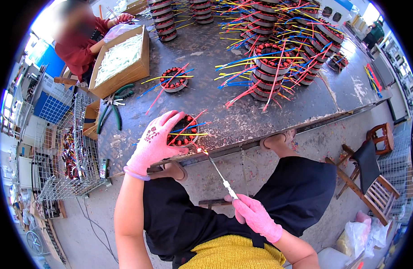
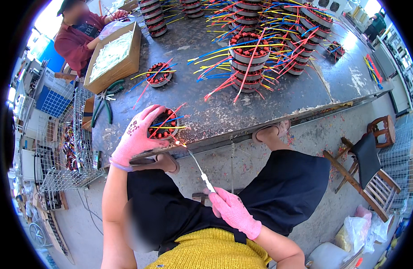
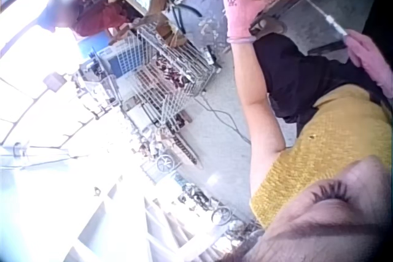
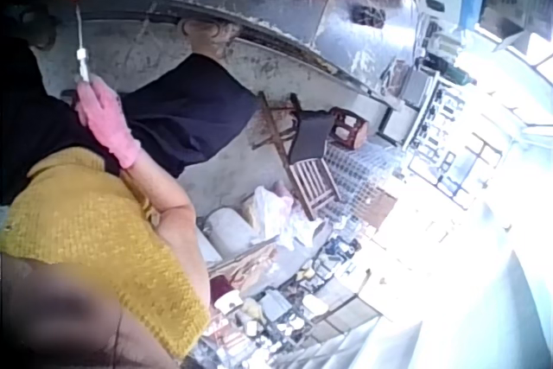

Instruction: The person uses a lighter to seal the insulation on wires of motor stators and then uses scissors to trim the excess wire ends. They pick up individual stators from a large stack on the table and place them aside once the wires are processed.

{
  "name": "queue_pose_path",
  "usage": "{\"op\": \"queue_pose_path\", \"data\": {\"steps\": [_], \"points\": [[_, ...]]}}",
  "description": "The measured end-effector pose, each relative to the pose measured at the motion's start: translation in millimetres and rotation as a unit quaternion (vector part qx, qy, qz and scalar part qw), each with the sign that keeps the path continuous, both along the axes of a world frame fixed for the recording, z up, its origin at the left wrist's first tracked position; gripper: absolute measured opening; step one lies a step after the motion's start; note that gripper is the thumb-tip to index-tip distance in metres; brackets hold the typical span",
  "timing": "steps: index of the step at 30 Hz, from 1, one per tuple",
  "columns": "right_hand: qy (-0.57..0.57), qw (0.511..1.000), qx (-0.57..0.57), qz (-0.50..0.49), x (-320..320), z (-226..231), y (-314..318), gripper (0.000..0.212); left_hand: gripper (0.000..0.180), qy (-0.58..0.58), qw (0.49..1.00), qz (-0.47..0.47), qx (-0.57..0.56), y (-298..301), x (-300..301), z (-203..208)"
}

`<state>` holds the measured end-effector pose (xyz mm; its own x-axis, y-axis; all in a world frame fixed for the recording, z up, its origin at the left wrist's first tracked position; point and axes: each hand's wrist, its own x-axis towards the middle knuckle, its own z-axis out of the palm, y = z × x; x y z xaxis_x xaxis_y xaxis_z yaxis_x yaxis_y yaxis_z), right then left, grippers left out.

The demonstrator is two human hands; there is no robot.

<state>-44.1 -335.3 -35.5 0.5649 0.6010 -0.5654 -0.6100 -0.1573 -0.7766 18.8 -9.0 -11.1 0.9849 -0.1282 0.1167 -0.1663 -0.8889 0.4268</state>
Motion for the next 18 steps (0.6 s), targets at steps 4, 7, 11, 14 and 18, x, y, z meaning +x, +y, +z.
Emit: {"op": "queue_pose_path", "data": {"steps": [4,7,11,14,18], "points": [[0.0,1.0,0.0,0.001,0.4,1.3,1.1,0.039,0.086,0.0,1.0,-0.001,-0.002,-0.4,-0.3,2.5],[0.005,1.0,0.009,-0.005,-0.9,-0.9,0.3,0.038,0.087,0.007,1.0,0.005,-0.018,-0.8,0.3,1.5],[-0.014,1.0,0.003,0.004,-1.0,-1.8,-0.8,0.037,0.087,0.008,1.0,0.005,-0.017,-1.4,0.3,2.7],[-0.023,1.0,-0.004,0.011,-0.9,-1.1,-1.2,0.037,0.087,0.01,1.0,0.004,-0.012,-1.8,0.8,3.5],[-0.013,1.0,-0.004,0.011,-0.7,-2.1,-1.2,0.037,0.087,0.007,1.0,0.006,-0.002,-0.7,-0.7,2.0]]}}
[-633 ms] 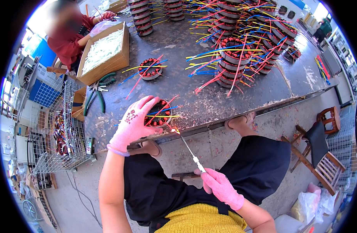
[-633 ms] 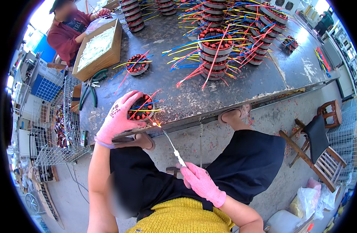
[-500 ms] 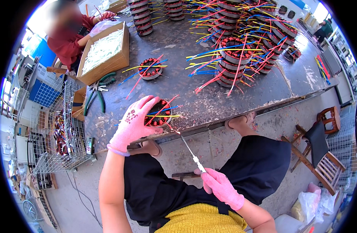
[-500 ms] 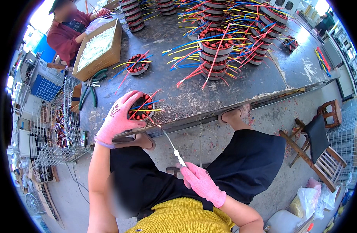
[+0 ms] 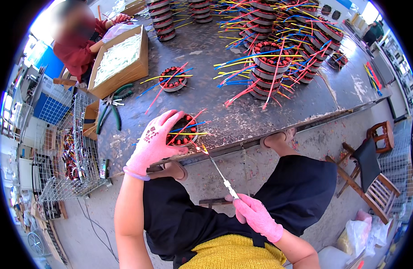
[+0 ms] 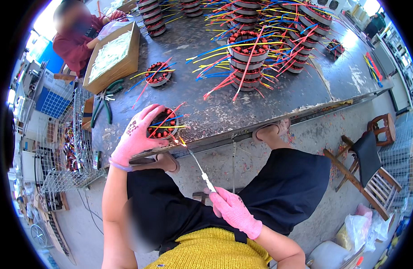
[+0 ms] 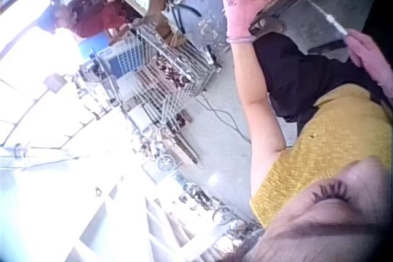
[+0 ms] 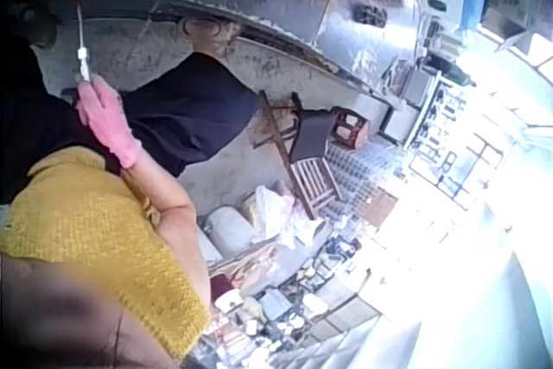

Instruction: The person uses a lighter to seal the insulation on wires of motor stators and then uses scissors to trim the excess wire ends. They pick up individual stators from a large stack on the table and place them aside once the wires are processed.

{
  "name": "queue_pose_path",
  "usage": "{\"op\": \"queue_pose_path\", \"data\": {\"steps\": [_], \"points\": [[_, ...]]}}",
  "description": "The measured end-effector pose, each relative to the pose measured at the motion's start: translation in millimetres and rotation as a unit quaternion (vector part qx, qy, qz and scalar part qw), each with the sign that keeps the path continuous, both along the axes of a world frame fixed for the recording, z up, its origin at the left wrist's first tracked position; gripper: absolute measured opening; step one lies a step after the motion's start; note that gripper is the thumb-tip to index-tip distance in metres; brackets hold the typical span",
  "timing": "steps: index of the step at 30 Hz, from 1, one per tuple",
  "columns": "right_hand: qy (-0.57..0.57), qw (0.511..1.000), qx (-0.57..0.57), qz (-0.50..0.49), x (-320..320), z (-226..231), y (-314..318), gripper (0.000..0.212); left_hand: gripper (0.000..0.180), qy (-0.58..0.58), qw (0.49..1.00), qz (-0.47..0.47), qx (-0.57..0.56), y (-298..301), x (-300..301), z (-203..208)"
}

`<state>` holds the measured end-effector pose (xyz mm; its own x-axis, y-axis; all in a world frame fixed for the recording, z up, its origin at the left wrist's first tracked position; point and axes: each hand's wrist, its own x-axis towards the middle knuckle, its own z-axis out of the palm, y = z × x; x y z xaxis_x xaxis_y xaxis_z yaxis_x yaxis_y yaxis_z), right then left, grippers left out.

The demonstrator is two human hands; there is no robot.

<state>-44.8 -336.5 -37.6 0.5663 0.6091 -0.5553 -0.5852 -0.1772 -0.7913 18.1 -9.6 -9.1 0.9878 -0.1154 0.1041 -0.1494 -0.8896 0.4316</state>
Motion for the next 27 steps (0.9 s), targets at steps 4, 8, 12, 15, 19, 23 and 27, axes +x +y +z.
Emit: {"op": "queue_pose_path", "data": {"steps": [4,8,12,15,19,23,27], "points": [[0.005,1.0,0.004,-0.003,-0.2,1.0,0.0,0.038,0.089,0.007,1.0,0.007,0.009,-0.8,0.3,-0.4],[0.013,1.0,0.004,-0.003,1.2,4.3,0.4,0.038,0.09,0.013,1.0,0.003,0.003,-1.5,1.2,0.6],[0.005,1.0,0.013,-0.003,1.0,3.6,-0.5,0.039,0.091,0.016,1.0,0.008,-0.001,-0.6,0.4,-0.3],[0.025,1.0,0.015,-0.01,1.3,4.9,1.3,0.039,0.093,0.023,1.0,0.015,0.0,-1.4,0.2,-2.2],[0.021,1.0,0.015,-0.009,1.5,5.2,0.1,0.039,0.093,0.017,1.0,0.011,0.002,-0.5,0.8,-2.8],[0.028,0.999,0.022,-0.01,1.3,4.5,0.5,0.039,0.092,0.016,1.0,0.008,-0.002,-0.1,0.9,-2.4],[0.014,1.0,0.014,-0.008,0.6,1.8,-0.4,0.039,0.092,0.014,1.0,0.007,0.0,0.1,0.8,-2.5]]}}
